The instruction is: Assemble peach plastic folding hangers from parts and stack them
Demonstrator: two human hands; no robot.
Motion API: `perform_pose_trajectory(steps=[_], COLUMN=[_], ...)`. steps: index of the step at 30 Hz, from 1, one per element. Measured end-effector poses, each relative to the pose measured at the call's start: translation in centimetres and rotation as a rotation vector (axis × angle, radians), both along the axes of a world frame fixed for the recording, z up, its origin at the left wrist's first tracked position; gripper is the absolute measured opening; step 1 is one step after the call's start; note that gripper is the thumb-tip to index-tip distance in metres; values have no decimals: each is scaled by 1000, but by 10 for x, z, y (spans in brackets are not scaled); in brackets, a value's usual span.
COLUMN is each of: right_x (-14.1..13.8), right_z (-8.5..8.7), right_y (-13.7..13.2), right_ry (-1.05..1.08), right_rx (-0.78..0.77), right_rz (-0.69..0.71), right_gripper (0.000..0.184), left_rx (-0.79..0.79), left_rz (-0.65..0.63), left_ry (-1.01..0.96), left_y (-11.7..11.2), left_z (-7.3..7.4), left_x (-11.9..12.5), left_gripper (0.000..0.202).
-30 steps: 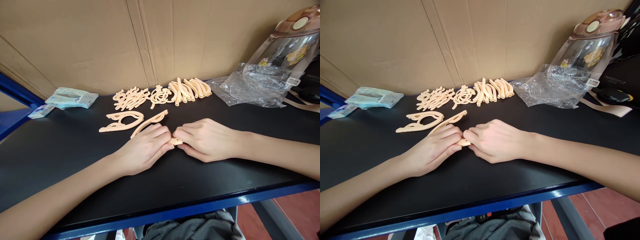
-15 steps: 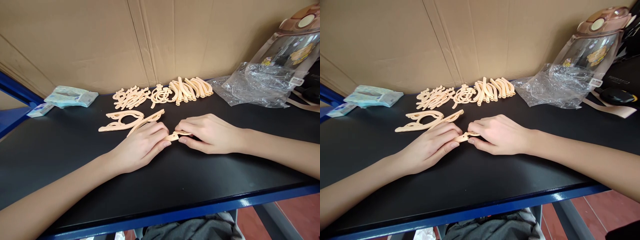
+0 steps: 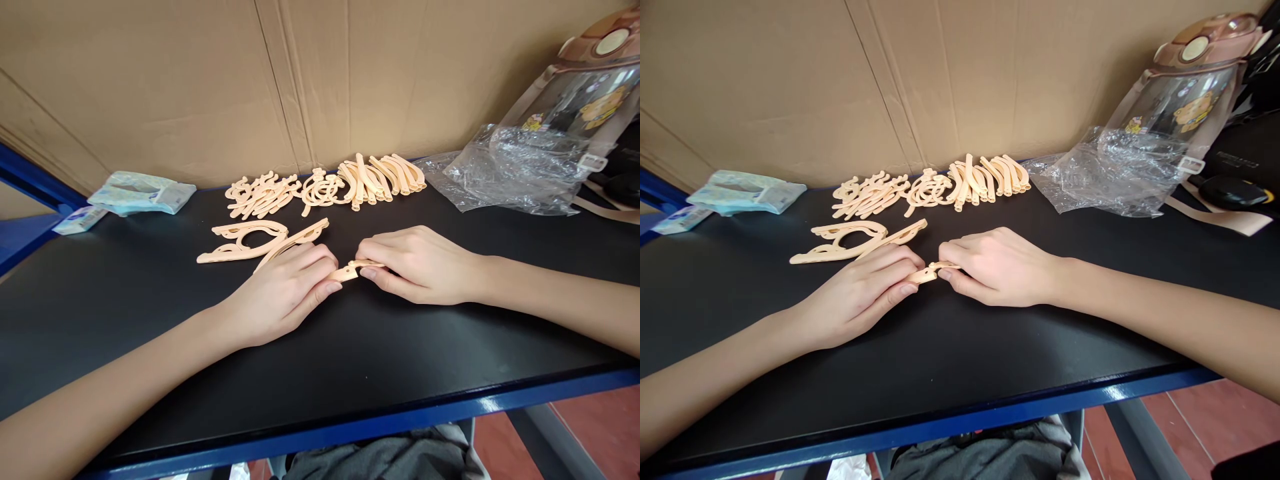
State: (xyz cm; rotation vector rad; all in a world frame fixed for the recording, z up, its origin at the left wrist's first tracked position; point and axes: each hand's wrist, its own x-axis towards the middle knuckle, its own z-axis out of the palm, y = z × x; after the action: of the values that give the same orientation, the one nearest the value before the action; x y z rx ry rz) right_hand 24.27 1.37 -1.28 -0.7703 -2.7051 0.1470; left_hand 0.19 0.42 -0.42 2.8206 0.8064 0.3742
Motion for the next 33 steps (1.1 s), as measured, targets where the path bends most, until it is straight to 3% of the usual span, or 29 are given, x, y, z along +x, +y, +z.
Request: perform_pose_trajectory(steps=[7,15,33], right_x=[0,0,0], right_z=[0,-1,3], right_y=[-1,-2,-8], right_ry=[-14,-96,-183], right_rx=[-1,108,258], right_rz=[15,40,106], right_gripper=[27,30,28], left_rx=[-29,-83,0], left_rz=[4,-3,-86], left_ry=[-12,-40,-55], left_y=[1,-1,0], left_z=[-1,-4,-8], left_x=[0,-2,-2], left_gripper=[24,20,24])
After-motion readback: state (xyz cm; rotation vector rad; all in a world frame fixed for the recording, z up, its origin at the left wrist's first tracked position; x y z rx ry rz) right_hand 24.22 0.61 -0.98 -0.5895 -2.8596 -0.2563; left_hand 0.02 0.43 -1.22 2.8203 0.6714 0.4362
